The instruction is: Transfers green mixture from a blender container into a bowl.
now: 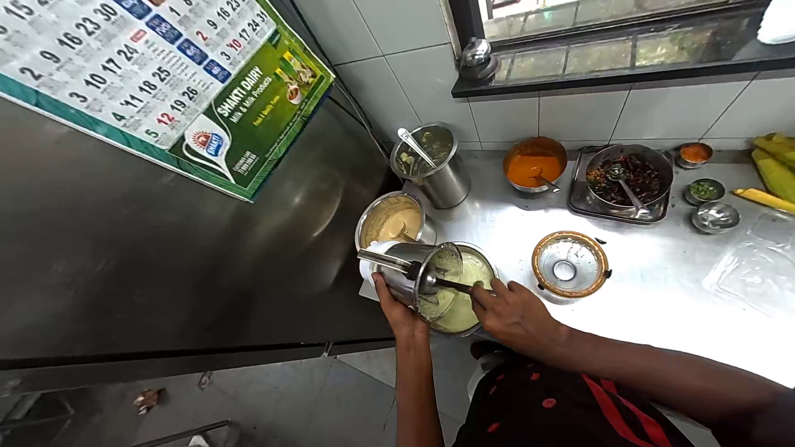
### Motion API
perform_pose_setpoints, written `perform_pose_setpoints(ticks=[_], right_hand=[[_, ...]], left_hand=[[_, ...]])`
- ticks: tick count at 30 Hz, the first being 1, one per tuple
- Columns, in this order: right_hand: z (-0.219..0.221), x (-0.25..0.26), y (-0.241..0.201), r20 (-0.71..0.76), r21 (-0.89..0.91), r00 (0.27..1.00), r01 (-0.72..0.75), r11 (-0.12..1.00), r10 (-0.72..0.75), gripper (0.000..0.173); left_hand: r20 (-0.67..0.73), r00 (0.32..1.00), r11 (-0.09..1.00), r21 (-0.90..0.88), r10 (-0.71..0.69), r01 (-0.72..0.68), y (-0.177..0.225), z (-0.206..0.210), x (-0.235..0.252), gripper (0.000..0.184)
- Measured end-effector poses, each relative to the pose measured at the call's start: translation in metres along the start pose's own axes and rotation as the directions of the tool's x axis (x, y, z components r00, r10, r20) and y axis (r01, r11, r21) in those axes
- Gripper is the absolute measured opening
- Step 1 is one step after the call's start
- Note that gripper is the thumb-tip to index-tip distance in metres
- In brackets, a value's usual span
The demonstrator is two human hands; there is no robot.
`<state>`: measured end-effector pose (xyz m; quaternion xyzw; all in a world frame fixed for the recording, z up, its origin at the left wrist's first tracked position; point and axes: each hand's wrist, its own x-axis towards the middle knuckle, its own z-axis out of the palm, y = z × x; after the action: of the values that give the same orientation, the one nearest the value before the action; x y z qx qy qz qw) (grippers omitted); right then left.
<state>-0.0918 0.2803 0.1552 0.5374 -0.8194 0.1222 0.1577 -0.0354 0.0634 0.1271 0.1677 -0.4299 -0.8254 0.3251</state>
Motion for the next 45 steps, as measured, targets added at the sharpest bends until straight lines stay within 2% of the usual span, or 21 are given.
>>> perform_pose_setpoints(ticks=[4,7,10,12,15,19,22,26,29,32,34,36,38,42,45], right_hand=[[-0.02,-0.04,0.013,0.05,-0.027,0.998,0.03,0.999,-0.028,0.015],[-0.036,-0.036,0.021,0.043,-0.03,0.998,-0.036,0.999,0.037,0.016],[-0.016,-0.008,0.009,0.019,0.038,0.995,-0.096,0.995,0.096,0.016],[0.002,-0.002,0.0,0.034,0.052,0.996,-0.082,0.995,0.081,0.014],[0.002,-0.032,0.001,0.076,0.065,0.996,-0.041,0.997,0.036,0.017],[-0.029,-0.067,0.019,0.131,0.031,0.99,-0.06,0.998,0.056,0.021],[-0.035,-0.043,0.024,0.056,0.077,0.991,-0.128,0.989,0.124,0.024],[-0.002,-0.016,0.021,0.023,0.119,0.992,-0.122,0.985,0.12,0.023],[0.009,-0.046,0.026,-0.007,0.128,0.997,-0.079,0.989,0.081,0.026],[0.0,-0.078,0.042,-0.027,0.122,0.995,-0.087,0.989,0.091,0.037],[-0.009,-0.08,0.045,-0.069,0.189,0.989,-0.118,0.975,0.134,0.039],[-0.012,-0.067,0.038,-0.095,0.347,0.973,-0.166,0.923,0.21,0.037],[-0.007,-0.05,0.028,-0.032,0.46,0.965,-0.216,0.861,0.259,0.034],[0.005,-0.05,0.028,0.035,0.545,0.975,-0.203,0.813,0.22,0.035],[-0.011,-0.078,0.051,0.029,0.482,0.985,-0.165,0.861,0.172,0.039]], left_hand=[[-0.001,1.0,1.0,-0.017,-0.016,0.016,-0.006,-0.008,-0.001,0.053],[-0.021,1.0,1.0,-0.005,-0.001,0.001,-0.014,-0.014,0.004,0.051],[-0.034,0.999,0.999,0.04,0.014,-0.013,-0.013,-0.01,0.003,0.051],[-0.025,0.999,0.998,0.052,0.036,-0.035,-0.012,-0.006,0.004,0.051],[-0.017,0.998,0.997,0.058,0.055,-0.054,-0.01,-0.007,0.007,0.049],[-0.05,0.998,0.996,0.083,0.034,-0.03,-0.014,-0.016,0.008,0.047],[-0.05,0.998,0.996,0.092,0.027,-0.023,-0.011,-0.01,0.005,0.047],[-0.014,0.997,0.992,0.101,0.075,-0.074,-0.007,0.006,0.002,0.044],[0.031,0.997,0.995,0.074,0.072,-0.074,-0.002,0.006,0.007,0.045],[0.066,0.997,0.999,0.028,0.041,-0.043,-0.003,-0.004,0.007,0.047],[0.133,0.991,1.0,-0.003,0.029,-0.029,-0.003,-0.007,0.005,0.048],[0.187,0.982,0.999,-0.044,0.022,-0.014,-0.006,-0.01,0.006,0.048],[0.199,0.979,0.998,-0.063,0.037,-0.025,-0.01,-0.014,0.007,0.046],[0.205,0.976,0.992,-0.114,0.07,-0.047,-0.01,-0.019,0.013,0.039],[0.205,0.975,0.993,-0.099,0.086,-0.067,-0.005,-0.03,0.015,0.039]])
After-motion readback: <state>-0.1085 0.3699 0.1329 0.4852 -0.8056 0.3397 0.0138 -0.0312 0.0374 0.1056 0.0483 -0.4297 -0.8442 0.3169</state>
